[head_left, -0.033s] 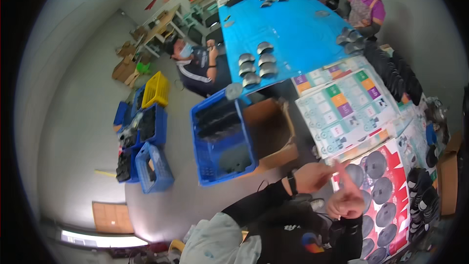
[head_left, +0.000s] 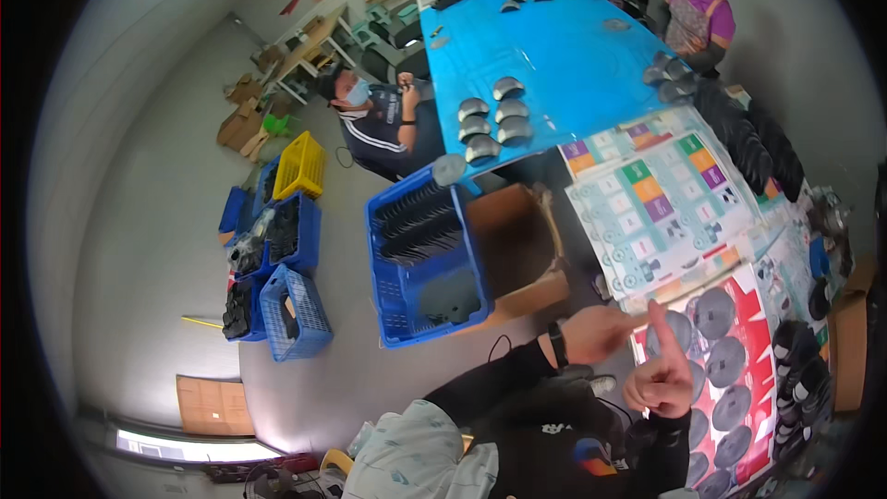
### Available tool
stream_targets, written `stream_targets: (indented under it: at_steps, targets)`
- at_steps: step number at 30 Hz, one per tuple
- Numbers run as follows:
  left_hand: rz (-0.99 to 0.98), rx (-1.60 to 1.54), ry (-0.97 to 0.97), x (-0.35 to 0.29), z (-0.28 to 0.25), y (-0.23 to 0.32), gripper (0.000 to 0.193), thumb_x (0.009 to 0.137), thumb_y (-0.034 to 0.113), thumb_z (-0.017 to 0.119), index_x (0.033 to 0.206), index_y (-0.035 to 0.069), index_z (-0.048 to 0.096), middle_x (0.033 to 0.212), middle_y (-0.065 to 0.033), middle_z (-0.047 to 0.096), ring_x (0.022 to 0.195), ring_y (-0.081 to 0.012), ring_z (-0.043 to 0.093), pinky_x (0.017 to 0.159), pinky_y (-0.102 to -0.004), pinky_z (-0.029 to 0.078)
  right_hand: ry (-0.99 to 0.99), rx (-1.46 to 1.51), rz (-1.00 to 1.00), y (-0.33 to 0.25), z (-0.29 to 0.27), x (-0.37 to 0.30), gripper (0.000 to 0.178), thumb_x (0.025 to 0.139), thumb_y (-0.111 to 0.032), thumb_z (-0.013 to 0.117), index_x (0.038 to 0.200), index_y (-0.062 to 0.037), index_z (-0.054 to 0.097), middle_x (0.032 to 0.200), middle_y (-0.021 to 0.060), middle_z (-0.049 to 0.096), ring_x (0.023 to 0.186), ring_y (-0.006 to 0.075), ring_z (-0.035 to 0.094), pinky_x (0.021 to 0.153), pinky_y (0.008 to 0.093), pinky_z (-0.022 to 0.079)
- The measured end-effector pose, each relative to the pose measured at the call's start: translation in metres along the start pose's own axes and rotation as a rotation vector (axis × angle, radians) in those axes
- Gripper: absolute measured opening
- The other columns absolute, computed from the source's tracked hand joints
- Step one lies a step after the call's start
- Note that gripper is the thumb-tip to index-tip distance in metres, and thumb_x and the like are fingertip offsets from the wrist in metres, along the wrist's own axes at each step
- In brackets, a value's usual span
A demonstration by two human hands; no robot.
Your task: Applying adhesive to circular shoe components and organizing them on a sheet.
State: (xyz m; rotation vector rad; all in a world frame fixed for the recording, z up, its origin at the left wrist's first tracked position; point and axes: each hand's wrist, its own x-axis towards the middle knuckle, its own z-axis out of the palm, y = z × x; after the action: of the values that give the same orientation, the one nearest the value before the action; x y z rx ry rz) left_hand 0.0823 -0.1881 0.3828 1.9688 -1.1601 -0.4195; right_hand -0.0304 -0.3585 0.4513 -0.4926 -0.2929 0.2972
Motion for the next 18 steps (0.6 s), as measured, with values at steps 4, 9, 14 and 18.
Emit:
stream_targets:
  at_steps: [4, 9, 14, 18]
  targets:
    - [-0.058, -0.04, -0.08, 0.004, -0.005, 0.008, 0.045, 0.09, 0.012, 0.06, 0.134, 0.012, 0.053, 0.086, -0.0185, 0.065, 0.08, -0.0379, 0.064, 0.071, -0.0466, 0.05, 0.397, -0.034, 0.131, 0.007, -0.067, -0.002, 0.09, 0.093, -0.014, 0.066, 0.162, -0.0077, 0.009, 0.049, 0.0005, 0.037, 0.042, 0.0114, 0.036, 0.05, 0.0267, 0.034]
    - [-0.202, -0.272, -0.186, -0.014, 0.031, -0.039, 0.069, 0.1, 0.023, 0.056, 0.16, 0.01, 0.024, 0.116, -0.0178, 0.07, 0.099, -0.0275, 0.07, 0.083, -0.0384, 0.054, 0.058, 0.279, -0.257, 0.003, -0.092, -0.019, 0.081, 0.099, -0.069, 0.037, 0.143, -0.0021, 0.052, 0.099, 0.0164, 0.058, 0.092, 0.0324, 0.055, 0.102, 0.0738, 0.035]
    - [-0.379, -2.118, -0.086, -0.023, 0.034, -0.101, 0.089, 0.098, 0.068, 0.038, 0.16, 0.008, 0.018, 0.156, -0.024, 0.036, 0.139, -0.0474, 0.042, 0.103, -0.0549, 0.049, 0.356, 0.515, -0.362, 0.01, -0.147, -0.053, 0.086, 0.1, -0.057, 0.046, 0.16, -0.0047, 0.012, 0.164, 0.0252, 0.013, 0.152, 0.0424, 0.016, 0.112, 0.0713, 0.031]
    - [-0.815, -1.995, 0.333, -0.024, 0.066, -0.164, 0.084, 0.099, 0.061, 0.048, 0.152, -0.001, 0.027, 0.146, -0.0293, 0.045, 0.128, -0.0453, 0.055, 0.1, -0.0535, 0.052, 0.954, 0.711, -0.566, 0.029, -0.203, -0.127, 0.072, 0.101, -0.036, 0.053, 0.153, 0.0049, 0.024, 0.157, 0.0246, 0.032, 0.149, 0.0389, 0.028, 0.114, 0.0503, 0.041]
